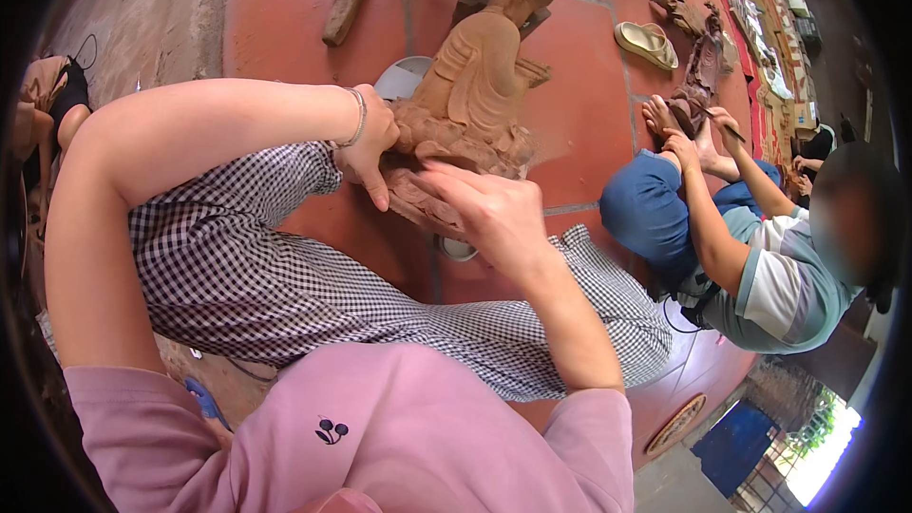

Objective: The person carves a wooden sculpture of a seated figure using a small carving tool. They refine the details of the figure's clothing and base while sitting on the floor in a workshop.

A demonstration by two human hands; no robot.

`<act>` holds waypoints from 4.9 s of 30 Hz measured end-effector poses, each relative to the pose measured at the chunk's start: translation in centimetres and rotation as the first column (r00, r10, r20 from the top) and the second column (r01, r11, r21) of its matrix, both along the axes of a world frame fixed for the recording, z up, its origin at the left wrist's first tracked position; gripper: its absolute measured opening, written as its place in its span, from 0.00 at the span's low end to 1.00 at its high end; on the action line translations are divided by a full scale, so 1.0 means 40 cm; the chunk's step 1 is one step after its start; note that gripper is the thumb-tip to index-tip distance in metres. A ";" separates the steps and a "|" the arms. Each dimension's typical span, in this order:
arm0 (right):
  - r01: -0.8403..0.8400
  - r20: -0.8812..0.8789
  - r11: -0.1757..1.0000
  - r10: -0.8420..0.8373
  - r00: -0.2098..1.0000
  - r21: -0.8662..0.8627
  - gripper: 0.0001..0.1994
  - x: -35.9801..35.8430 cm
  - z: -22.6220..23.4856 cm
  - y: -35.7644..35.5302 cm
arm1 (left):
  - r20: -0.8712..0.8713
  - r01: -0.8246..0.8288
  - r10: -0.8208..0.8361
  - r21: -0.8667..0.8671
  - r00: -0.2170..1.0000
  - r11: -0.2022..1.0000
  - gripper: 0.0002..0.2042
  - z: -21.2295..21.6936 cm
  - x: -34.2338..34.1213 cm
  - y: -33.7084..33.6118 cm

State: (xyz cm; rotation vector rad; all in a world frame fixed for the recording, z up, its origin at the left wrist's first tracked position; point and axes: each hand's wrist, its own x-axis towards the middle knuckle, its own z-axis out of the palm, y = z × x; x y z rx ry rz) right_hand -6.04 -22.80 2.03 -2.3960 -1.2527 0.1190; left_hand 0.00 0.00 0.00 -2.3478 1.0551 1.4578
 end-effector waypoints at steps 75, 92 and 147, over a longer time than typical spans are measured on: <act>0.605 0.138 0.765 -0.639 0.757 0.223 0.24 -0.140 -0.081 0.036 | 0.029 0.010 -0.012 0.065 1.000 0.998 0.48 0.009 0.008 -0.008; 0.627 -0.238 0.670 -0.584 0.776 0.397 0.19 -0.149 -0.049 -0.058 | 0.054 0.005 -0.007 0.036 0.999 0.999 0.46 0.021 0.006 0.011; 0.827 -0.506 0.458 -0.654 0.562 0.326 0.17 -0.216 -0.149 -0.090 | 0.026 0.009 -0.010 0.053 1.000 0.999 0.51 0.022 0.003 0.004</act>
